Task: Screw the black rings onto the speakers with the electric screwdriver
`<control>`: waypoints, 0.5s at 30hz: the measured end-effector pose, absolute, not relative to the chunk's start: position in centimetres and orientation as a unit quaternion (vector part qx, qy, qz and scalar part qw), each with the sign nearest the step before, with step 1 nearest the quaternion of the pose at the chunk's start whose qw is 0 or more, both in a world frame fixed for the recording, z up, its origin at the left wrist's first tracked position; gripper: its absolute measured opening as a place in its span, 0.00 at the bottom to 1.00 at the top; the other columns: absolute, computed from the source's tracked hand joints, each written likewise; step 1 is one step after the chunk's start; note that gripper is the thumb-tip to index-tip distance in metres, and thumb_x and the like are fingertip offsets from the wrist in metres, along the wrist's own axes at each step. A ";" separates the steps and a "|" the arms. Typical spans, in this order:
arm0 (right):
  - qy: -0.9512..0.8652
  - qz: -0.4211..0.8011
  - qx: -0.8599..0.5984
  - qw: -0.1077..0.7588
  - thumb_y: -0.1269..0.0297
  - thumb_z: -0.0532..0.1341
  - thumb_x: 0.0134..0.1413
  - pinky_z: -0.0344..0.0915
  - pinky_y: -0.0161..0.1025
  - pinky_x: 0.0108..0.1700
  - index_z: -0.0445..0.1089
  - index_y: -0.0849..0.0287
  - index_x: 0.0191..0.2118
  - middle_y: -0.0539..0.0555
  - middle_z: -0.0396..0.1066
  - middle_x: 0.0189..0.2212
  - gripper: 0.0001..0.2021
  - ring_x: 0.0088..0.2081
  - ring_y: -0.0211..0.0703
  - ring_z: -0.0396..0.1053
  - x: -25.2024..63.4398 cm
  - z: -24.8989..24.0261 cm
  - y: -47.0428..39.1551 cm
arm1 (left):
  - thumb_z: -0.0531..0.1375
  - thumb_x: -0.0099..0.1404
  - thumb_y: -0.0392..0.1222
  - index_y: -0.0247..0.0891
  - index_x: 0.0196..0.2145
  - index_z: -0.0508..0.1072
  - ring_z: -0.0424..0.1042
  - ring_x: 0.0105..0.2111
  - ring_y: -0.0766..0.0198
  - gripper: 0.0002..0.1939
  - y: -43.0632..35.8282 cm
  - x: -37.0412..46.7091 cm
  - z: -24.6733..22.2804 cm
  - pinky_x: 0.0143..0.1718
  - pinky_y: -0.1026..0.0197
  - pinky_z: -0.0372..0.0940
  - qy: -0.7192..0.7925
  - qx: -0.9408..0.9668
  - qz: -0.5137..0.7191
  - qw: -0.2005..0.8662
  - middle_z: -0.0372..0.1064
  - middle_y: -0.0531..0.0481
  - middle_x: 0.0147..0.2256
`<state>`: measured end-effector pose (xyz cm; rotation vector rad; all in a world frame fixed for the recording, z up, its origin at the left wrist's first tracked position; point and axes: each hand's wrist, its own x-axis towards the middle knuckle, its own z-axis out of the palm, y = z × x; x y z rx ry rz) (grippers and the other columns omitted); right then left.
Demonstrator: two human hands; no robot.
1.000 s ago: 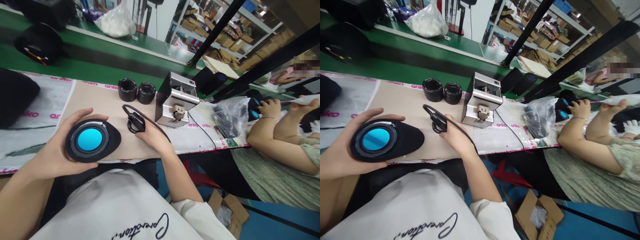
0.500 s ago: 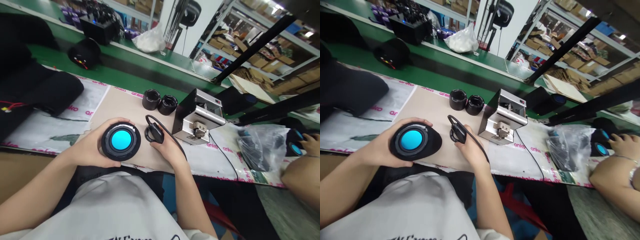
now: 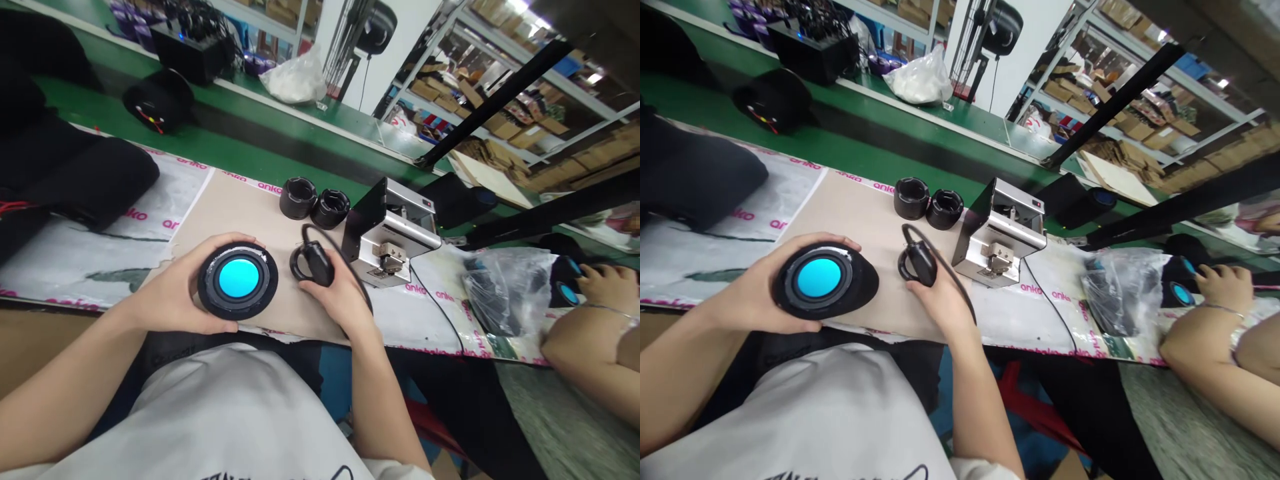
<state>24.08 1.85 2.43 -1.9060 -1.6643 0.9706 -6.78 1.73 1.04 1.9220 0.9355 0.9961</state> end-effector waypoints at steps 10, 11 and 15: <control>-0.768 0.371 -0.446 0.272 0.66 0.80 0.52 0.78 0.38 0.55 0.71 0.43 0.62 0.43 0.78 0.54 0.33 0.54 0.45 0.78 22.9 12.7 1.2 | 0.83 0.52 0.47 0.50 0.67 0.71 0.79 0.62 0.36 0.49 1.6 -1.4 1.4 0.63 0.39 0.79 0.370 0.684 0.470 0.418 0.77 0.43 0.64; -0.780 0.365 -0.439 0.255 0.68 0.78 0.53 0.77 0.37 0.53 0.71 0.44 0.61 0.43 0.78 0.52 0.32 0.51 0.43 0.79 22.6 13.1 1.4 | 0.83 0.51 0.46 0.49 0.67 0.72 0.78 0.63 0.35 0.48 1.6 -1.0 1.5 0.64 0.38 0.78 0.376 0.677 0.469 0.425 0.76 0.42 0.64; -0.787 0.368 -0.456 0.193 0.70 0.74 0.54 0.77 0.36 0.43 0.72 0.44 0.62 0.43 0.79 0.46 0.31 0.41 0.40 0.79 22.0 13.5 2.0 | 0.82 0.49 0.44 0.44 0.61 0.75 0.80 0.60 0.35 0.42 1.4 0.0 1.9 0.62 0.39 0.79 0.398 0.662 0.471 0.426 0.79 0.43 0.61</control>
